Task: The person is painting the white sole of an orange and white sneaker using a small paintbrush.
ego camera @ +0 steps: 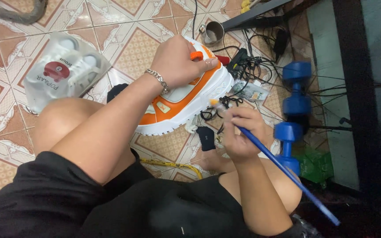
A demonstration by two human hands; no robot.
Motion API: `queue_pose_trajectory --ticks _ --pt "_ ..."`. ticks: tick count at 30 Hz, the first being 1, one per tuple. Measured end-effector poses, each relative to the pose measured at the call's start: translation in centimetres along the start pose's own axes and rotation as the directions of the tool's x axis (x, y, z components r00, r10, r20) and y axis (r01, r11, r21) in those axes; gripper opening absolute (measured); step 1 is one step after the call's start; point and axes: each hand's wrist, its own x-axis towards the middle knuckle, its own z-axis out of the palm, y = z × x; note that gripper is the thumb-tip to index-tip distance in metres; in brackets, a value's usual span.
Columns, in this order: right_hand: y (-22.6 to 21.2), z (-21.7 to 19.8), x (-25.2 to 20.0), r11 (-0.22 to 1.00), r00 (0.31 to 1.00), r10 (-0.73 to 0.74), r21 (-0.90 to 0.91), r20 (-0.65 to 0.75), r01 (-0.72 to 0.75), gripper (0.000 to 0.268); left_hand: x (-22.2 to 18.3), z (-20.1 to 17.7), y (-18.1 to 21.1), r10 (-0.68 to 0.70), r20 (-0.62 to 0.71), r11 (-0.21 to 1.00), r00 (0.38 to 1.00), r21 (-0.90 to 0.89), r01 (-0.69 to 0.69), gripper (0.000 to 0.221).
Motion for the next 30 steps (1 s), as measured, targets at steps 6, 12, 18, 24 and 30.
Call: queue_pose_trajectory --ticks 6,12,18,24,30 --pt "-1.2 0.3 0.6 0.989 0.992 0.039 -0.147 0.117 -0.021 0.036 0.1 -0.4 0.3 -0.065 0.014 0.998 0.998 0.003 0.065 0.078" --pt "-0.9 0.6 0.3 0.988 0.999 -0.046 -0.145 0.012 0.047 0.04 0.2 0.4 -0.5 0.003 -0.016 1.0 1.0 0.012 -0.003 0.085" --pt "-0.4 -0.2 0.0 0.997 0.998 0.03 -0.066 0.061 -0.026 0.033 0.2 -0.2 -0.2 0.003 -0.015 0.999 1.0 0.036 -0.002 0.084" --pt "-0.4 -0.2 0.9 0.998 0.991 0.029 -0.06 0.127 -0.022 0.034 0.2 -0.3 -0.3 -0.012 -0.001 1.0 1.0 0.022 0.012 0.084" --pt "-0.3 -0.5 0.3 0.996 0.996 0.007 -0.092 0.094 0.002 0.038 0.1 -0.3 -0.3 0.021 -0.014 1.0 1.0 0.011 -0.021 0.082"
